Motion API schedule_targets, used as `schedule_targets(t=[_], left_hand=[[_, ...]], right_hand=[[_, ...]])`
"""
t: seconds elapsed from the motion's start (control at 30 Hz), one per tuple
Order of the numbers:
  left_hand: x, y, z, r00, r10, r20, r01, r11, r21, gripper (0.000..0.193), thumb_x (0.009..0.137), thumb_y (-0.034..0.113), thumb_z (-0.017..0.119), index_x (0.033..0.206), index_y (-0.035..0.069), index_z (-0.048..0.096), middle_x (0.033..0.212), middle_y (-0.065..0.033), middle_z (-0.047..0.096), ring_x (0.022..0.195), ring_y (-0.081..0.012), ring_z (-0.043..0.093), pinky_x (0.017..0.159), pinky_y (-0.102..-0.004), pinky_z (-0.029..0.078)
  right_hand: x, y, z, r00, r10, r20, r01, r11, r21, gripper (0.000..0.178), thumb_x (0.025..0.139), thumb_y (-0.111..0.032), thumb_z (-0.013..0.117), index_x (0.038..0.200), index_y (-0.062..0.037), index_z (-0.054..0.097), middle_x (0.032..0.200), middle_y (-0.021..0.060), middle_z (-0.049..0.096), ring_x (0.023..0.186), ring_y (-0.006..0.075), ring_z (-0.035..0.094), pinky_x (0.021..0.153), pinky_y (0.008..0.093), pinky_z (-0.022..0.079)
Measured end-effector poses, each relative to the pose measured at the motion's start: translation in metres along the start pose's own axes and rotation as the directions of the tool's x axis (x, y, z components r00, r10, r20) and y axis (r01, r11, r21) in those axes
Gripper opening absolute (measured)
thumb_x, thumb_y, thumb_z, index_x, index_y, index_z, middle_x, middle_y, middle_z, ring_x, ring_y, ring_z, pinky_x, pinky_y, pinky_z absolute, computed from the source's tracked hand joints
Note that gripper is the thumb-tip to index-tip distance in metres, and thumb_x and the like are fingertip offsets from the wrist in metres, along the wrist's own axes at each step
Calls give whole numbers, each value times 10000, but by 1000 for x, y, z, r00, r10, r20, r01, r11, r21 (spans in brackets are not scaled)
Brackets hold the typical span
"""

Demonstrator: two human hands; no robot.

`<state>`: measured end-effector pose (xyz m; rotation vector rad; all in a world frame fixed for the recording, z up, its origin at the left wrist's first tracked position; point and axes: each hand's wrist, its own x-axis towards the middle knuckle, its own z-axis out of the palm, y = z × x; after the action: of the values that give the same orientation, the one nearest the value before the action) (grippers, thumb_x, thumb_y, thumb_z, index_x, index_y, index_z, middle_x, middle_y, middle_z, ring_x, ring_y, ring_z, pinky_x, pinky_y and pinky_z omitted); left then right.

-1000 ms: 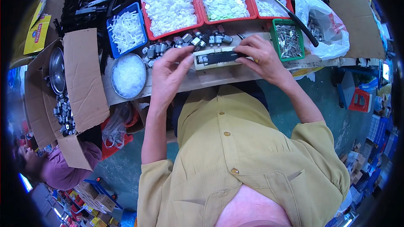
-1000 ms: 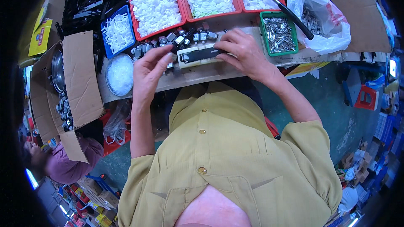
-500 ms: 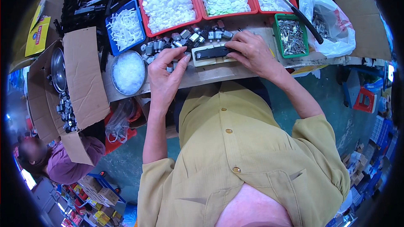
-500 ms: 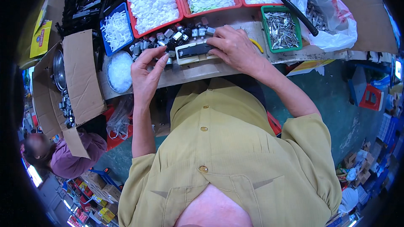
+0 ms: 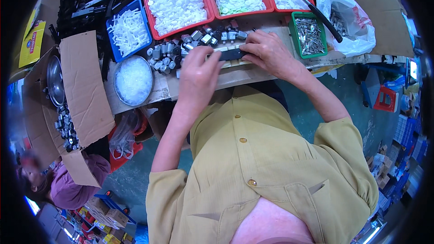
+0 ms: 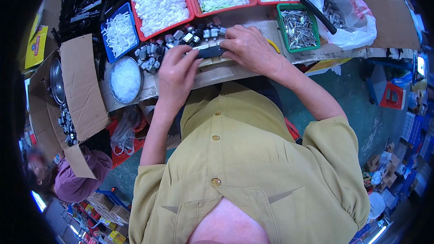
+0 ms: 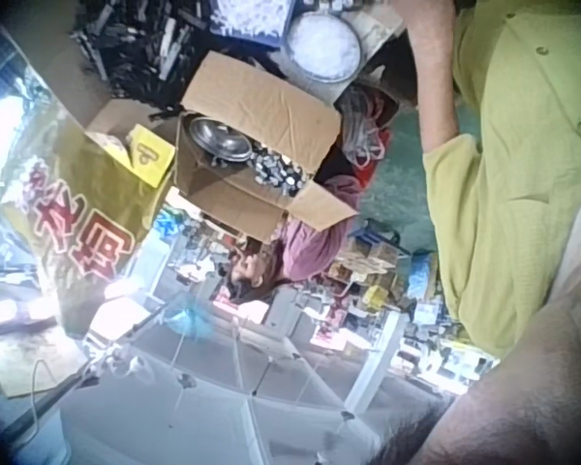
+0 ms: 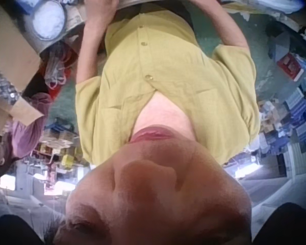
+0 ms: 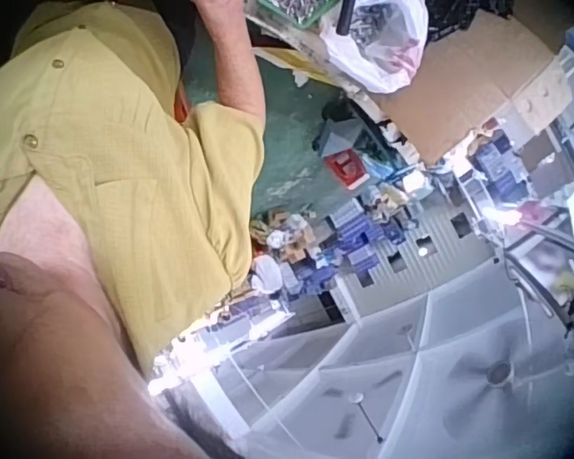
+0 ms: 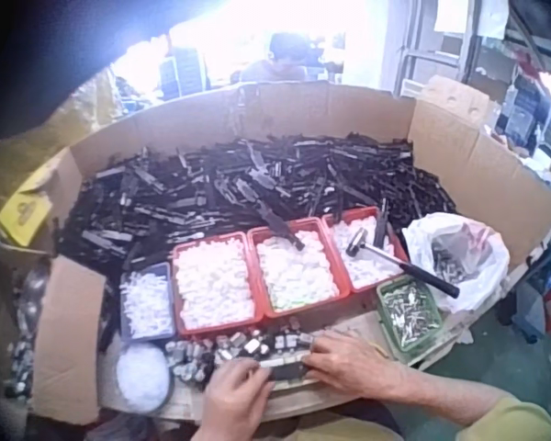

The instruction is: The person assembles small metal lock cylinders at a workbench. They pick up metal cylinders and white plastic inserts, place them into a wooden jig, and use pliers to press the components together. The person repeatedly handles the parts and tools, moving the assembled units aside after each cycle.

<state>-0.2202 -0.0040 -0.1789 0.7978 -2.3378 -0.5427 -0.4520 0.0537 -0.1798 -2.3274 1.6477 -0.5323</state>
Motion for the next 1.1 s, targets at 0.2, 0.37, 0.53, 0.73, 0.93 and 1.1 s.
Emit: schedule_targets(t=[0.2, 0.37, 0.53, 0.73, 0.93, 1.1], left_hand=[[3, 3, 32, 964, 204, 169, -235, 954, 185, 285, 815, 37, 655, 1072, -88, 645, 1134, -209, 623, 1097, -346, 613, 914, -408, 526], [0, 8, 38, 946, 226, 231, -298, 889, 349, 315, 803, 6, 601, 1083, -132, 638, 1169, -252, 617, 1105, -373, 625, 912, -399, 539], [-9, 11, 52, 968, 207, 144, -248, 883, 399, 313, 793, -16, 612, 1082, -128, 651, 1194, -261, 619, 1121, -393, 630, 880, -388, 559], [-11, 12, 61, 978, 205, 35, -200, 884, 423, 212, 805, -27, 647, 1001, -96, 690, 1107, -229, 667, 1041, -360, 682, 777, -364, 595], [-7, 9, 57, 968, 233, 90, -248, 860, 446, 256, 793, -18, 653, 1037, -93, 677, 1129, -232, 659, 1069, -352, 673, 802, -359, 592], [-8, 5, 56, 961, 257, 101, -274, 850, 449, 292, 797, -6, 651, 1074, -96, 658, 1147, -231, 652, 1092, -353, 660, 848, -359, 577]], right_hand=[[4, -2, -3, 1000, -23, -15, 23, 1000, -13, 239, 789, -185, 742, 964, -30, 691, 914, 91, 594, 917, 286, 586, 771, 409, 451], [13, 1, -6, 998, -30, 54, 28, 999, 39, 212, 773, -182, 751, 887, -20, 675, 888, 104, 580, 896, 302, 585, 755, 425, 460], [13, 3, 3, 996, -86, 27, 85, 996, 38, 186, 751, -160, 749, 782, -8, 646, 869, 118, 575, 877, 311, 580, 753, 435, 474], [17, -3, 0, 986, -157, 53, 159, 986, -42, 163, 732, -111, 742, 738, 7, 631, 843, 134, 574, 867, 323, 577, 758, 424, 481], [21, 8, -16, 986, -68, 151, 55, 994, 90, 248, 733, -135, 780, 919, -3, 681, 891, 143, 615, 873, 337, 615, 777, 428, 501], [5, 86, -65, 917, 119, -382, -159, 984, -75, 255, 827, -194, 726, 1039, -57, 692, 1013, 149, 672, 952, 338, 651, 846, 405, 527]])
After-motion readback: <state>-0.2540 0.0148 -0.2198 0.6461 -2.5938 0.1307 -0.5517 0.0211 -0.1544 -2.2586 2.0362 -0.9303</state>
